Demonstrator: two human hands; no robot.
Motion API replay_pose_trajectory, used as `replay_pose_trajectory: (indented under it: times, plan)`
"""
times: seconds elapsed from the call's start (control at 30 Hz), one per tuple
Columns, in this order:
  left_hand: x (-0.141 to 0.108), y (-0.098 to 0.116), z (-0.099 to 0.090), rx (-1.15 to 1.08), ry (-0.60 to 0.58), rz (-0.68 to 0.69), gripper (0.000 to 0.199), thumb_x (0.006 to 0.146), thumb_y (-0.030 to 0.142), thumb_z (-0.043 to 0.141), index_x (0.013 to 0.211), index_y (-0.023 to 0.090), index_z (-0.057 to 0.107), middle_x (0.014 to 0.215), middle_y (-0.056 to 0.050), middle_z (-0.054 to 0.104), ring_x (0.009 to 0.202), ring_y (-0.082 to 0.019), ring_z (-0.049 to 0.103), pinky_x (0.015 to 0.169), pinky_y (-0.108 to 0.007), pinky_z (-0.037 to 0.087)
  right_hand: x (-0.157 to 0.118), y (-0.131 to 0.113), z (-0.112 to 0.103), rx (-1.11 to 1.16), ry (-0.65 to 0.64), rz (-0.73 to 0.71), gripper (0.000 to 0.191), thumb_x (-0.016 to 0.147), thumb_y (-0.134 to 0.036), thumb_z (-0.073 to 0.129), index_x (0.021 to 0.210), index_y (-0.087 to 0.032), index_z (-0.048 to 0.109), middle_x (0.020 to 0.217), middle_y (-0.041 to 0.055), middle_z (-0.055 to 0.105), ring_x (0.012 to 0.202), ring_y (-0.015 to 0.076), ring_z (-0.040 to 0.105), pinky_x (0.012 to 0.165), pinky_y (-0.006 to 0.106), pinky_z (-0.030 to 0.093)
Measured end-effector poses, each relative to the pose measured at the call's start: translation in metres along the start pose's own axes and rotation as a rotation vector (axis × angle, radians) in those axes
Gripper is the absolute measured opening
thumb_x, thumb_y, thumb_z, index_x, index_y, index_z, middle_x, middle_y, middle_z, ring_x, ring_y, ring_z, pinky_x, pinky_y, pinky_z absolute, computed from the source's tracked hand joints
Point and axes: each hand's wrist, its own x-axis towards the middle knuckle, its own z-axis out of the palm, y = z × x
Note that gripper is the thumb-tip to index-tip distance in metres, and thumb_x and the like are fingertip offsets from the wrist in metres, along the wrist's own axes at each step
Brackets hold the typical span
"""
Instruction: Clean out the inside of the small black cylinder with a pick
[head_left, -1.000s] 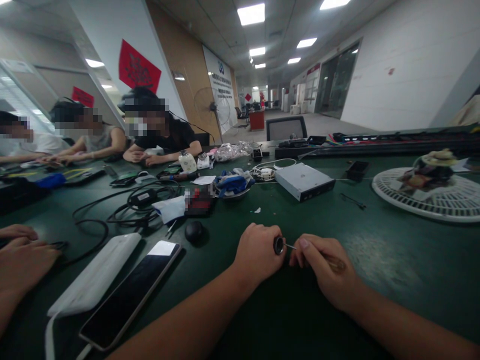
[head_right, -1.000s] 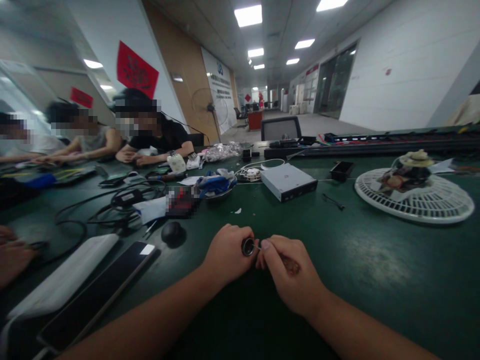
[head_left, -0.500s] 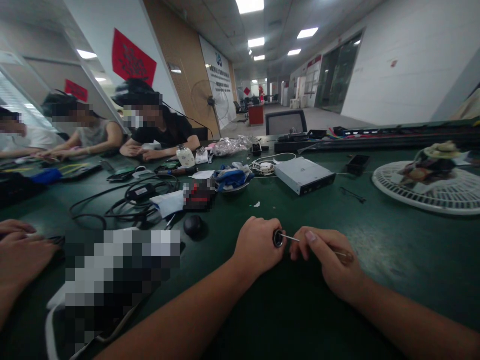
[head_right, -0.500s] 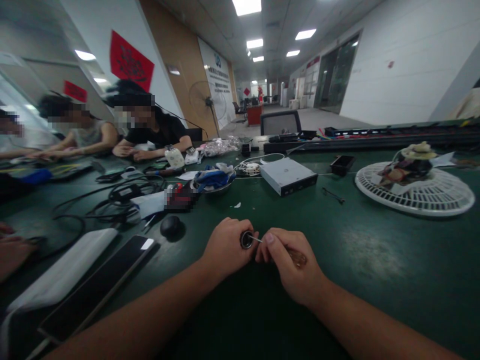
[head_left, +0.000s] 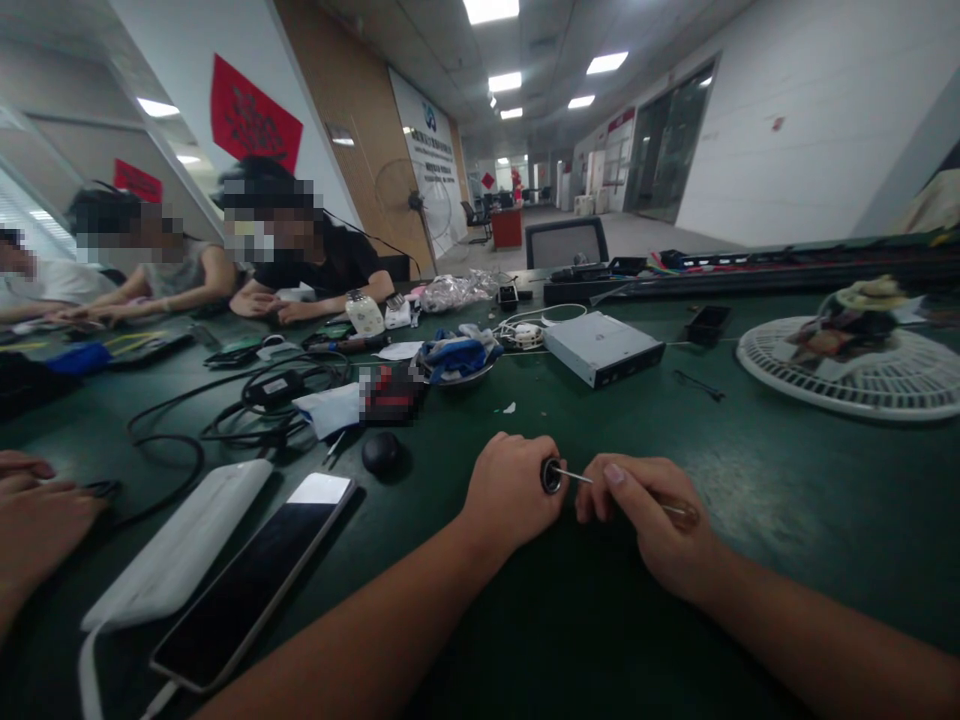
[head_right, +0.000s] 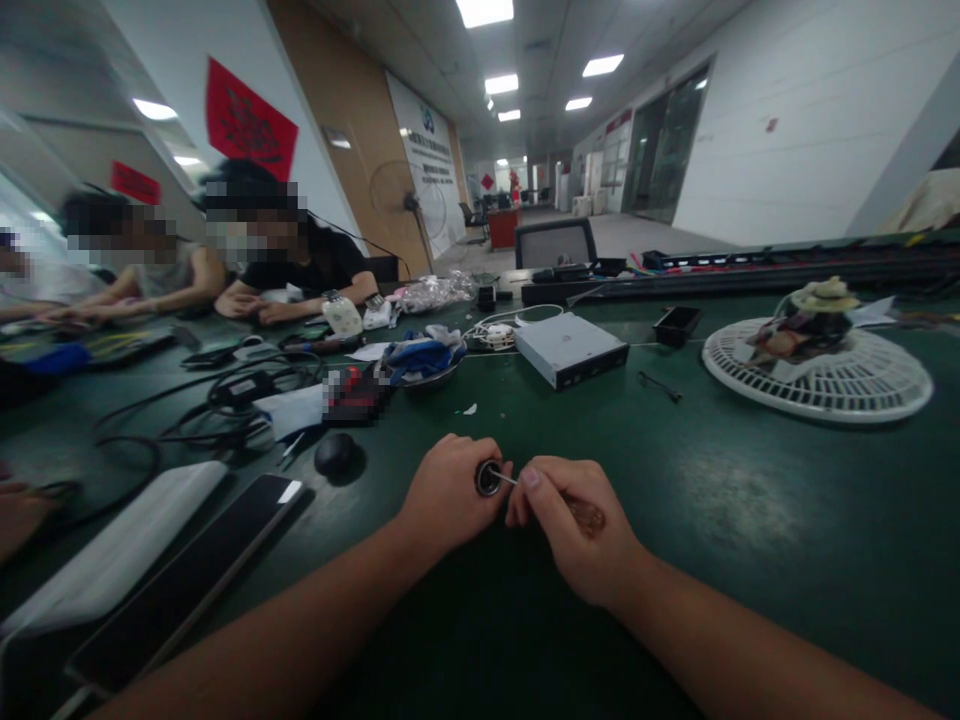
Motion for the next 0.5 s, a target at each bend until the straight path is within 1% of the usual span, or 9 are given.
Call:
replay_pose_trajectory:
  times: [0.07,0.1,0.13,0.2,0.27,0.33,0.4,0.5]
  plan:
    - [0.0001,-0.0001,0.0003,0.012,0.003,-0.007,0.015,0.087,0.029,0.060,0.074,0.022,0.059,0.069,0.000,0.065,0.067,-0.018,0.058,0.067,-0.032,0.037,-0.0007,-0.0001,0.0010,-0.063,0.051,0.045,0.045,0.104,-0.029,0.041,0.063,-0.020,0.057,0.063,0.0021,0.064,0.059,0.0152,0.063,0.061,0.030,0.046]
    - [0.0001,-0.0002,0.0005,0.021,0.001,-0.008,0.015,0.086,0.029,0.060,0.073,0.022,0.059,0.068,0.000,0.065,0.067,-0.018,0.058,0.066,-0.032,0.037,-0.0013,0.0001,0.0012,-0.092,0.056,0.062,0.047,0.104,-0.029,0.041,0.061,-0.020,0.056,0.059,0.0013,0.063,0.056,0.0143,0.061,0.059,0.029,0.044]
    - [-0.0001,-0.0003,0.0007,0.028,-0.002,-0.004,0.015,0.085,0.029,0.060,0.073,0.022,0.058,0.068,0.000,0.064,0.067,-0.019,0.058,0.066,-0.032,0.037,-0.0020,0.0005,0.0012,-0.109,0.041,0.068,0.048,0.104,-0.029,0.041,0.060,-0.020,0.056,0.057,0.0006,0.061,0.053,0.0136,0.059,0.056,0.029,0.043]
    - [-0.0005,-0.0006,0.0010,0.032,-0.012,0.010,0.015,0.085,0.029,0.060,0.072,0.022,0.058,0.067,0.000,0.063,0.067,-0.019,0.057,0.066,-0.032,0.037,-0.0032,0.0014,0.0003,-0.096,-0.030,0.054,0.049,0.104,-0.029,0.041,0.058,-0.020,0.055,0.053,-0.0003,0.059,0.049,0.0131,0.057,0.053,0.028,0.042]
    - [-0.0009,-0.0008,0.0010,0.026,-0.017,0.022,0.016,0.085,0.029,0.059,0.071,0.022,0.058,0.066,0.000,0.063,0.065,-0.018,0.057,0.067,-0.032,0.038,-0.0036,0.0019,-0.0011,-0.042,-0.098,0.032,0.048,0.104,-0.029,0.041,0.059,-0.020,0.055,0.053,-0.0005,0.058,0.050,0.0135,0.058,0.054,0.028,0.043]
    - [-0.0010,-0.0008,0.0007,0.024,-0.014,0.023,0.016,0.086,0.029,0.059,0.072,0.022,0.058,0.066,0.000,0.063,0.065,-0.018,0.057,0.067,-0.032,0.038,-0.0029,0.0014,-0.0019,0.007,-0.120,0.007,0.046,0.104,-0.028,0.040,0.062,-0.020,0.057,0.057,0.0003,0.060,0.054,0.0144,0.061,0.057,0.029,0.046]
    - [-0.0007,-0.0007,0.0001,0.024,-0.012,0.018,0.016,0.087,0.029,0.058,0.072,0.022,0.059,0.067,0.000,0.064,0.066,-0.018,0.057,0.067,-0.032,0.038,-0.0014,0.0001,-0.0015,0.025,-0.105,-0.022,0.042,0.104,-0.027,0.041,0.066,-0.019,0.058,0.062,0.0015,0.062,0.060,0.0154,0.063,0.062,0.030,0.048]
    - [0.0000,-0.0003,-0.0004,0.026,-0.013,0.003,0.015,0.087,0.030,0.059,0.074,0.022,0.060,0.068,0.000,0.065,0.066,-0.018,0.058,0.067,-0.032,0.039,0.0005,-0.0013,0.0014,-0.008,-0.013,-0.028,0.039,0.103,-0.025,0.043,0.069,-0.019,0.059,0.068,0.0025,0.064,0.066,0.0162,0.064,0.066,0.032,0.048]
